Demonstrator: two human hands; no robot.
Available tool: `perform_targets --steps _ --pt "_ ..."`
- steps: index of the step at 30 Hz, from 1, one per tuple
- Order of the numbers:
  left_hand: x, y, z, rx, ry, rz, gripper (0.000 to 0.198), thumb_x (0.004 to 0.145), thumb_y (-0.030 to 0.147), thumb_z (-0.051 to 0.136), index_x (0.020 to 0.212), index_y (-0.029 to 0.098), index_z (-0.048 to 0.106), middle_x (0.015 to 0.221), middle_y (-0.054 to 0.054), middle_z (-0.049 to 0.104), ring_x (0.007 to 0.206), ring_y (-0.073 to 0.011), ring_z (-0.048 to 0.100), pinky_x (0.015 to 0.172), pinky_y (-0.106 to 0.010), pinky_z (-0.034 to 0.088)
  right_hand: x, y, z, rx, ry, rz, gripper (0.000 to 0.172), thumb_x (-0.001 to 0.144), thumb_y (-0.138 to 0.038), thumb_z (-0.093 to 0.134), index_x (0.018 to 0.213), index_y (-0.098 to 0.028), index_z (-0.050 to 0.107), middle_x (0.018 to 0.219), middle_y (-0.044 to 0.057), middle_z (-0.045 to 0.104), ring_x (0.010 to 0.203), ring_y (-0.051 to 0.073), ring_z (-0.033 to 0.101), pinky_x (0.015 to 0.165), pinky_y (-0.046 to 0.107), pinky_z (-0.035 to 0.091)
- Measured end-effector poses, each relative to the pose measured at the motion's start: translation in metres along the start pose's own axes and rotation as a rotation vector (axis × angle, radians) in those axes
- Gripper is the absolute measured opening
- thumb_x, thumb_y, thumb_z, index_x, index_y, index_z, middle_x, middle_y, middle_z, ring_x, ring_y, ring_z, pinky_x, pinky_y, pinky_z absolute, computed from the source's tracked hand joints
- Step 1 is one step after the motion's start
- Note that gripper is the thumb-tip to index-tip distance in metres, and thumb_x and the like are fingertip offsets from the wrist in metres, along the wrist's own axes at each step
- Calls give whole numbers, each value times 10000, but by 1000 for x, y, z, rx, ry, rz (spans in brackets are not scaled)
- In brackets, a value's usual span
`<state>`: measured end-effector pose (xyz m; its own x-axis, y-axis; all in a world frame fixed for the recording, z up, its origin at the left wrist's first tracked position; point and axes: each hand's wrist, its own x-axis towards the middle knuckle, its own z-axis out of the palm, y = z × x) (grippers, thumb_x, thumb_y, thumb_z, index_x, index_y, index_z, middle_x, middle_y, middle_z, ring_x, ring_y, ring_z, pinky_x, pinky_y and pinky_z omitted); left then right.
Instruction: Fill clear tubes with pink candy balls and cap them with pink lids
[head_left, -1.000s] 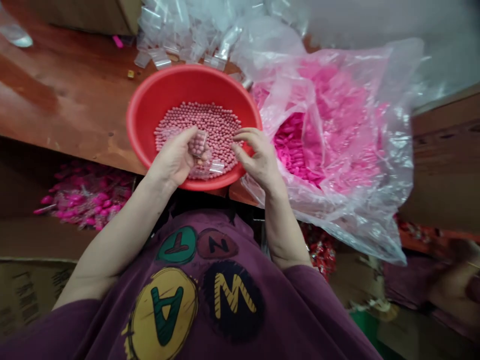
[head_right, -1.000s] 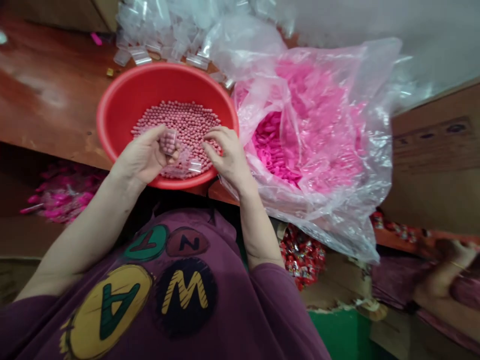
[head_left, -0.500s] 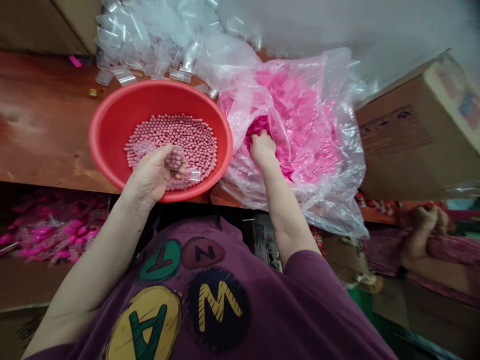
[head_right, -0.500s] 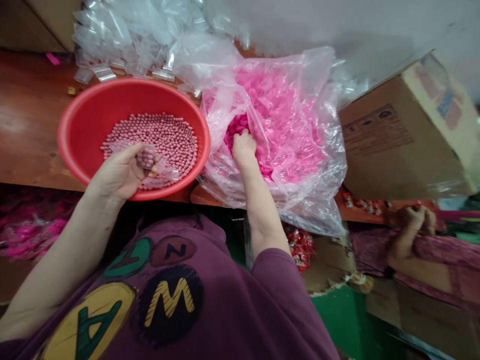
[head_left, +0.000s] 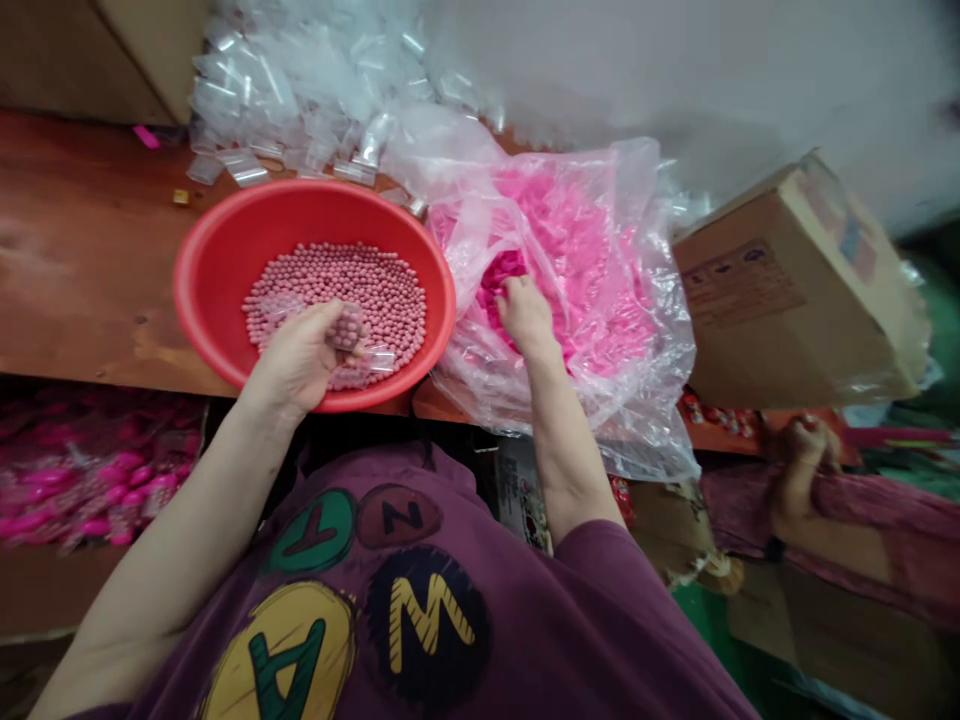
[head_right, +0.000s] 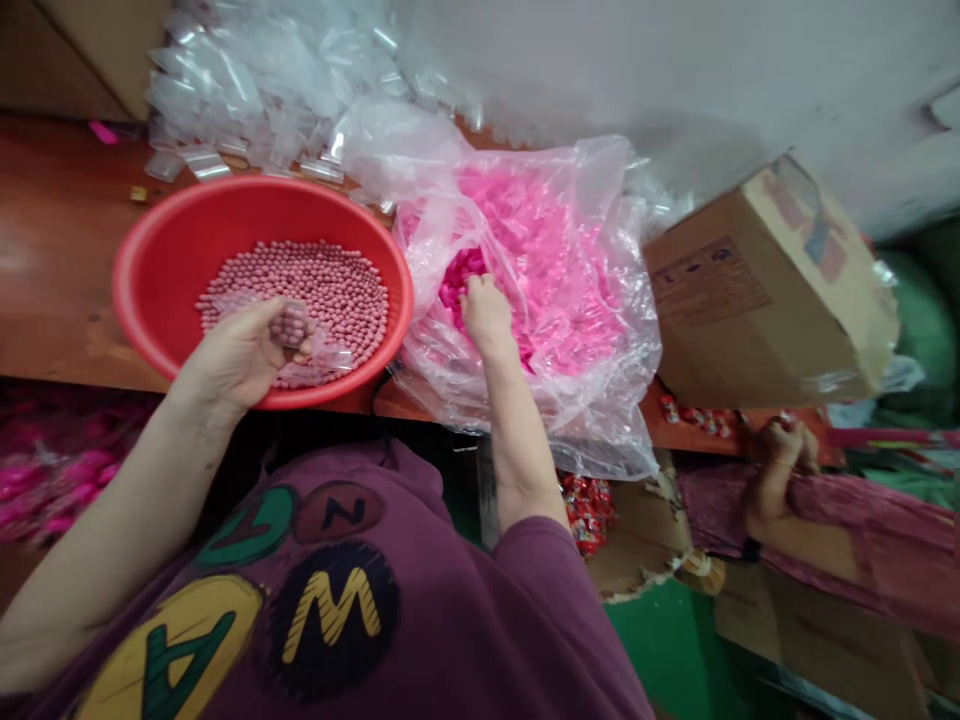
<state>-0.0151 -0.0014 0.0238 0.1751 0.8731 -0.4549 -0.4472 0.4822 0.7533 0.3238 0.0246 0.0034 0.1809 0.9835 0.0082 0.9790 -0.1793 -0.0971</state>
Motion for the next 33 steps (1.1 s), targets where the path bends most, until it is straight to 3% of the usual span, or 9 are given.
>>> perform_targets --steps 3,5,8,11,15,20,24,29,33 --pt "2 -5 -3 16 -24 55 144 873 276 819 914 168 734 788 -12 697 619 -114 628 558 -210 505 3 2 5 395 348 -87 368 1136 -343 430 1402 -214 649 1311 146 733 1131 259 734 1019 456 632" --pt "3 -7 -5 14 -44 64 228 812 264 878 948 167 723 816 -8 708 627 -104 636 565 -202 507 0 -13 11 730 444 -185 412 1154 -474 426 1483 -290 592 1259 85 716 967 203 747 875 399 662" --pt "4 -9 -4 14 -73 71 301 763 216 916 974 158 709 857 -10 733 627 -85 638 572 -192 511 -15 -59 20 1157 311 -292 400 1084 -583 589 1396 -339 646 1161 48 727 853 183 738 797 373 678" --pt "5 -8 -4 -19 -77 111 346 736 156 922 996 159 695 874 9 732 643 -74 653 604 -192 534 -35 -112 27 1333 121 -252 364 1007 -579 710 1260 -318 696 1120 32 748 841 179 746 858 387 696" --pt "6 -6 -3 -94 -38 188 409 715 117 947 998 184 660 813 69 667 636 -58 636 631 -195 535 -53 -151 27 1241 53 -313 286 1022 -507 695 1210 -295 737 1184 39 762 929 195 767 956 432 688" --pt "8 -7 -4 -75 -15 228 408 775 167 975 910 199 591 807 67 638 629 -64 610 640 -225 519 -61 -154 20 931 220 -546 284 1055 -389 666 1306 -300 765 1258 94 752 1108 265 746 1037 520 664" --pt "9 -9 -4 -55 -61 205 357 789 137 947 917 188 618 819 52 642 672 -75 607 681 -234 519 -63 -152 19 800 196 -640 294 1078 -354 643 1335 -288 769 1262 113 789 1154 285 752 1067 527 657" --pt "6 -9 -5 -43 -151 176 334 772 37 826 1057 165 709 931 9 700 783 -93 645 751 -227 536 -59 -150 16 974 248 -503 226 1083 -372 675 1257 -295 797 1192 73 820 1129 258 775 1047 489 664" --pt "5 -10 -7 -12 -233 127 215 901 158 780 1113 184 751 1003 -26 731 797 -117 639 739 -246 530 -53 -149 4 1067 211 -450 193 1069 -403 715 1203 -317 823 1195 47 831 1135 249 787 1073 491 660"
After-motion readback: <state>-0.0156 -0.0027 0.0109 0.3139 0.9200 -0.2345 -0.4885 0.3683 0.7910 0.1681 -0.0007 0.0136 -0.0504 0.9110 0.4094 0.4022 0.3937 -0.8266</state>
